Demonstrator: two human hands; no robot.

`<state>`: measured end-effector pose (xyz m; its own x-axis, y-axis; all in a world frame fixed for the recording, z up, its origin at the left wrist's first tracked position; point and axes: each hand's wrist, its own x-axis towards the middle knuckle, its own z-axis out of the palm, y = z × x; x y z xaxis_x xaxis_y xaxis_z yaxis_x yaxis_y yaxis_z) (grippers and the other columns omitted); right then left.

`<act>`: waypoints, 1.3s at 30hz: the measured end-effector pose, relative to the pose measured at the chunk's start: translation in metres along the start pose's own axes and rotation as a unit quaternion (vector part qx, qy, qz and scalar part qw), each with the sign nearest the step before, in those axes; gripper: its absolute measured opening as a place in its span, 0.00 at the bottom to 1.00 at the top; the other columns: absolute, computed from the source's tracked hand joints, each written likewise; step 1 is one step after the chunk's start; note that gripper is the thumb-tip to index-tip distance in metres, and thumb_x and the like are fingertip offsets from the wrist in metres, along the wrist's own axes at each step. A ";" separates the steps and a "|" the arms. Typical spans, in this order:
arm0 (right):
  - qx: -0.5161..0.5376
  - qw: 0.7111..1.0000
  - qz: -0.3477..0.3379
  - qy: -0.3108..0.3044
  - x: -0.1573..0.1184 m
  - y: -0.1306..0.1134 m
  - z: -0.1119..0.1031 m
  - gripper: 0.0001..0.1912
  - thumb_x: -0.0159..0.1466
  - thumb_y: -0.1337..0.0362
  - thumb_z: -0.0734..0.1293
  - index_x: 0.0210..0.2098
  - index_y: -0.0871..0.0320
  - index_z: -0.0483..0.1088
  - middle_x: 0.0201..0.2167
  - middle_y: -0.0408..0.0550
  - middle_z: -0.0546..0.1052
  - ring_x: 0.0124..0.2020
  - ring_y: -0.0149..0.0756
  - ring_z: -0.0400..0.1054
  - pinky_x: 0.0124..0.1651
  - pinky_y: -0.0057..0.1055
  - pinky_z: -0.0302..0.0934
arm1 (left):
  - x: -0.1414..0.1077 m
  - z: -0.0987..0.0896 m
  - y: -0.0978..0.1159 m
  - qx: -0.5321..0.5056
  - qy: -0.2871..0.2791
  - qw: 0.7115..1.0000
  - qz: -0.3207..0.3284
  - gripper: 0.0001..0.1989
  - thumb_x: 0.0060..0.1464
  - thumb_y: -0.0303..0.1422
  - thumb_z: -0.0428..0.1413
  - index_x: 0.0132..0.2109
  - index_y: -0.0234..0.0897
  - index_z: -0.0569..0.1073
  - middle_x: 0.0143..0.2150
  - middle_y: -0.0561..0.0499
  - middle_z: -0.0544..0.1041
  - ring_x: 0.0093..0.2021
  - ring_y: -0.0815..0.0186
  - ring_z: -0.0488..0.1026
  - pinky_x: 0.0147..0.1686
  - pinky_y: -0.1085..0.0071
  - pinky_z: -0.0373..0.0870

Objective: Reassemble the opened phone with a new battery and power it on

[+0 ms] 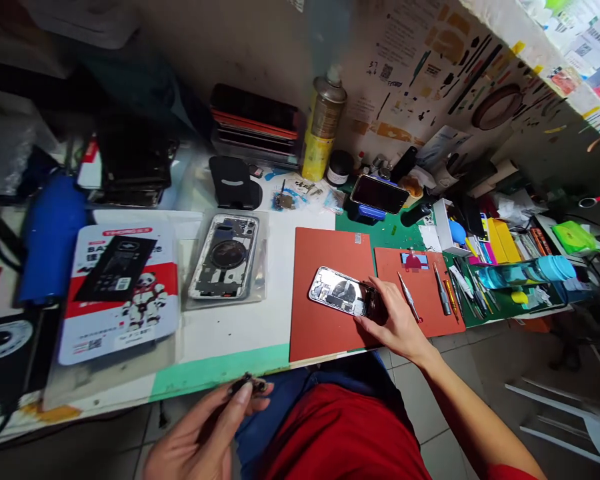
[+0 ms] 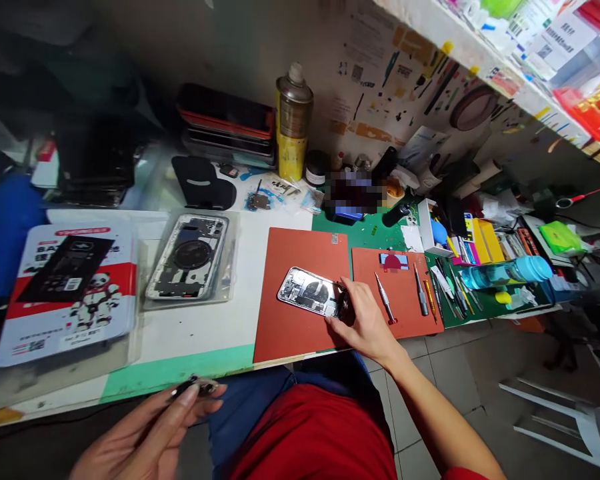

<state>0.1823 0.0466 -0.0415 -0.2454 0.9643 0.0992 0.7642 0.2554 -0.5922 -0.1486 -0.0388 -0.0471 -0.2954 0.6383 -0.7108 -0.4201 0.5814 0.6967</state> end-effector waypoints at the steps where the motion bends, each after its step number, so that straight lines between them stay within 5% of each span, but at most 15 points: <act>1: -0.005 1.000 -0.002 0.006 -0.001 0.001 0.002 0.41 0.69 0.58 0.73 0.76 0.48 0.53 0.63 0.59 0.72 0.65 0.54 0.68 0.65 0.57 0.70 | -0.001 0.006 0.004 -0.002 -0.003 1.000 -0.002 0.29 0.32 0.49 0.80 0.39 0.37 0.86 0.39 0.44 0.87 0.38 0.58 0.84 0.40 0.73 0.84; 5: -0.018 0.999 -0.024 0.017 -0.001 0.001 0.005 0.42 0.67 0.59 0.75 0.75 0.49 0.55 0.61 0.59 0.75 0.60 0.54 0.70 0.61 0.55 0.72 | -0.004 0.025 0.017 0.005 -0.024 0.999 0.046 0.25 0.34 0.49 0.79 0.35 0.37 0.85 0.34 0.48 0.84 0.33 0.64 0.79 0.37 0.75 0.79; 8: -0.017 0.999 -0.034 0.026 -0.001 -0.008 0.002 0.40 0.67 0.58 0.76 0.73 0.51 0.60 0.60 0.60 0.76 0.60 0.55 0.70 0.59 0.56 0.72 | -0.006 0.040 0.024 0.010 -0.093 0.992 0.084 0.21 0.45 0.48 0.76 0.30 0.36 0.82 0.28 0.52 0.76 0.29 0.70 0.71 0.31 0.77 0.71; 11: 0.037 0.997 0.000 0.064 -0.009 -0.037 0.003 0.25 0.68 0.58 0.76 0.63 0.51 0.73 0.55 0.57 0.80 0.56 0.53 0.72 0.58 0.53 0.71 | -0.009 0.059 0.028 -0.042 -0.111 0.990 0.080 0.24 0.45 0.47 0.76 0.24 0.35 0.74 0.23 0.57 0.64 0.26 0.73 0.61 0.25 0.77 0.62; 13: 0.157 0.984 0.064 0.055 -0.018 -0.065 0.014 0.09 0.72 0.60 0.72 0.51 0.51 0.81 0.44 0.52 0.83 0.45 0.45 0.75 0.48 0.43 0.72 | -0.010 0.072 0.027 -0.081 -0.118 0.988 0.058 0.25 0.44 0.47 0.77 0.24 0.36 0.73 0.23 0.58 0.62 0.25 0.74 0.57 0.23 0.77 0.59; 15: 0.317 0.937 0.147 0.023 -0.024 -0.094 0.033 0.07 0.71 0.57 0.73 0.44 0.52 0.83 0.38 0.50 0.82 0.38 0.40 0.76 0.42 0.37 0.71 | -0.012 0.083 0.024 -0.120 -0.127 0.984 0.034 0.24 0.43 0.45 0.78 0.25 0.36 0.73 0.23 0.58 0.62 0.24 0.74 0.56 0.22 0.77 0.57; 18: 0.513 0.821 0.246 0.041 -0.022 -0.126 0.063 0.11 0.66 0.54 0.77 0.41 0.53 0.84 0.33 0.47 0.81 0.31 0.36 0.74 0.36 0.34 0.70 | -0.015 0.094 0.018 -0.165 -0.125 0.978 0.009 0.23 0.41 0.44 0.79 0.27 0.35 0.75 0.23 0.59 0.63 0.24 0.75 0.54 0.22 0.78 0.57; 21: 0.597 0.748 0.284 0.066 -0.012 -0.138 0.079 0.14 0.62 0.53 0.80 0.40 0.56 0.84 0.30 0.46 0.82 0.29 0.36 0.74 0.36 0.34 0.71 | -0.016 0.099 0.013 -0.190 -0.117 0.975 0.005 0.23 0.40 0.44 0.79 0.27 0.34 0.75 0.24 0.59 0.63 0.24 0.76 0.53 0.22 0.79 0.57; 29: 0.654 0.695 0.290 0.078 0.001 -0.140 0.077 0.14 0.62 0.55 0.81 0.40 0.59 0.83 0.25 0.46 0.81 0.23 0.33 0.72 0.32 0.32 0.68 | -0.015 0.105 0.003 -0.183 -0.107 0.977 0.036 0.21 0.44 0.45 0.77 0.30 0.35 0.78 0.26 0.57 0.66 0.26 0.75 0.54 0.24 0.80 0.57; 39: 0.651 0.687 0.307 0.096 0.007 -0.144 0.073 0.15 0.61 0.53 0.81 0.36 0.59 0.83 0.23 0.44 0.77 0.22 0.30 0.67 0.28 0.29 0.64 | -0.015 0.106 -0.015 -0.113 -0.104 0.979 0.132 0.20 0.55 0.46 0.72 0.29 0.37 0.77 0.26 0.57 0.65 0.28 0.71 0.58 0.28 0.75 0.61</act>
<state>0.0274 0.0118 -0.0138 0.0640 0.8858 -0.4597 -0.5244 -0.3620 -0.7707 -0.0472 -0.0036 -0.0364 -0.2483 0.8536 -0.4580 -0.5394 0.2709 0.7973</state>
